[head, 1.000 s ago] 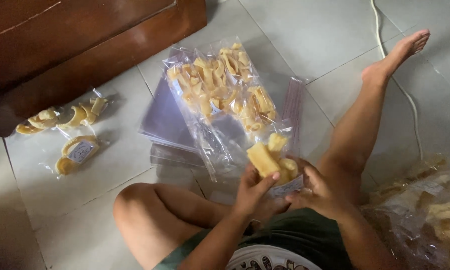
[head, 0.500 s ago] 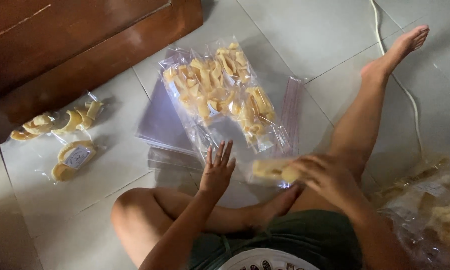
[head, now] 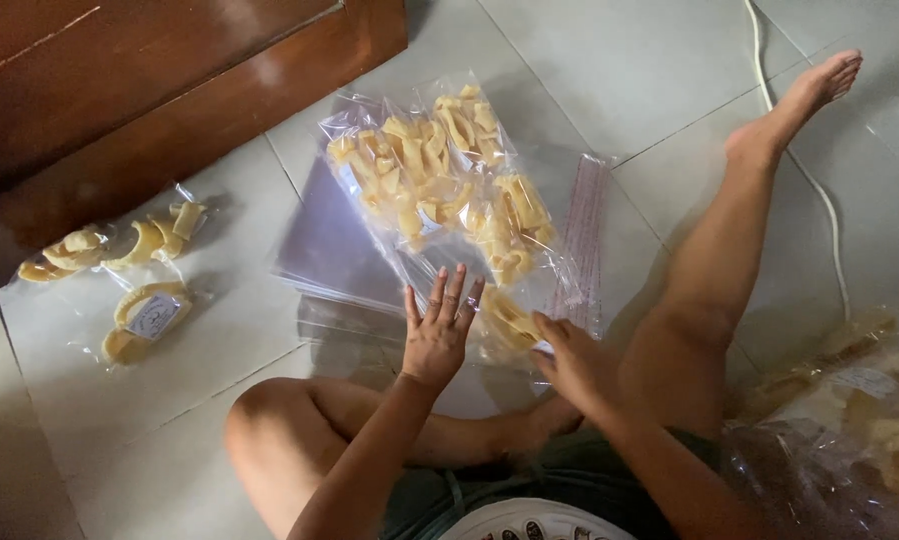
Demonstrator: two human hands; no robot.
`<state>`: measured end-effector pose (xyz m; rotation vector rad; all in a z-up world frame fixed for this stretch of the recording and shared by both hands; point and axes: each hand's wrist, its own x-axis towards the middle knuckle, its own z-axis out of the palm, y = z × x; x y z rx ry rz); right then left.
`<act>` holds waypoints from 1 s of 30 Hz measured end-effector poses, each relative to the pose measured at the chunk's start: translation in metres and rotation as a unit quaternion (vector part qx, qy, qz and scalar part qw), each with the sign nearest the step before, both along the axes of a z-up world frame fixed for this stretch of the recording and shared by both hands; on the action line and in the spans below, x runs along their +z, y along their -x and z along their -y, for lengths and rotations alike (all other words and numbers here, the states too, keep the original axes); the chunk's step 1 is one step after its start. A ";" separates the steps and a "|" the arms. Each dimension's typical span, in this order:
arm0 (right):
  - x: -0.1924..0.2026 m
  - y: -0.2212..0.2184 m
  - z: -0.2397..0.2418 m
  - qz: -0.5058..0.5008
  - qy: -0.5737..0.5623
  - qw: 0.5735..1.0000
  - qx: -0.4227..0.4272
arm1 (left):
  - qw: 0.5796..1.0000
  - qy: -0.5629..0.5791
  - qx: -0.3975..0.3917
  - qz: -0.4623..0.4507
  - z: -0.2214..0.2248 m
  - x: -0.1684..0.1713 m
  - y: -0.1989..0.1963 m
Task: The person is sitting on the floor, picking up individual pieces of dried snacks and placing them into clear plastic bags for packaging.
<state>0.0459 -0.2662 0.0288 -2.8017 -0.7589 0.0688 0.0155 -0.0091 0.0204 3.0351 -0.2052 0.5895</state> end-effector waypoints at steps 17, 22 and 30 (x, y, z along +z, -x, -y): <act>-0.058 -0.071 -0.117 0.195 -0.026 0.980 -0.034 | 0.999 0.034 -0.022 0.028 -0.007 0.003 0.009; -0.038 -0.069 -0.121 0.121 -0.034 0.990 -0.064 | 0.996 0.005 0.009 0.086 -0.004 0.005 0.017; -0.019 -0.077 -0.111 0.138 -0.149 0.976 -0.078 | 0.922 0.360 -0.142 -0.022 0.070 -0.026 0.088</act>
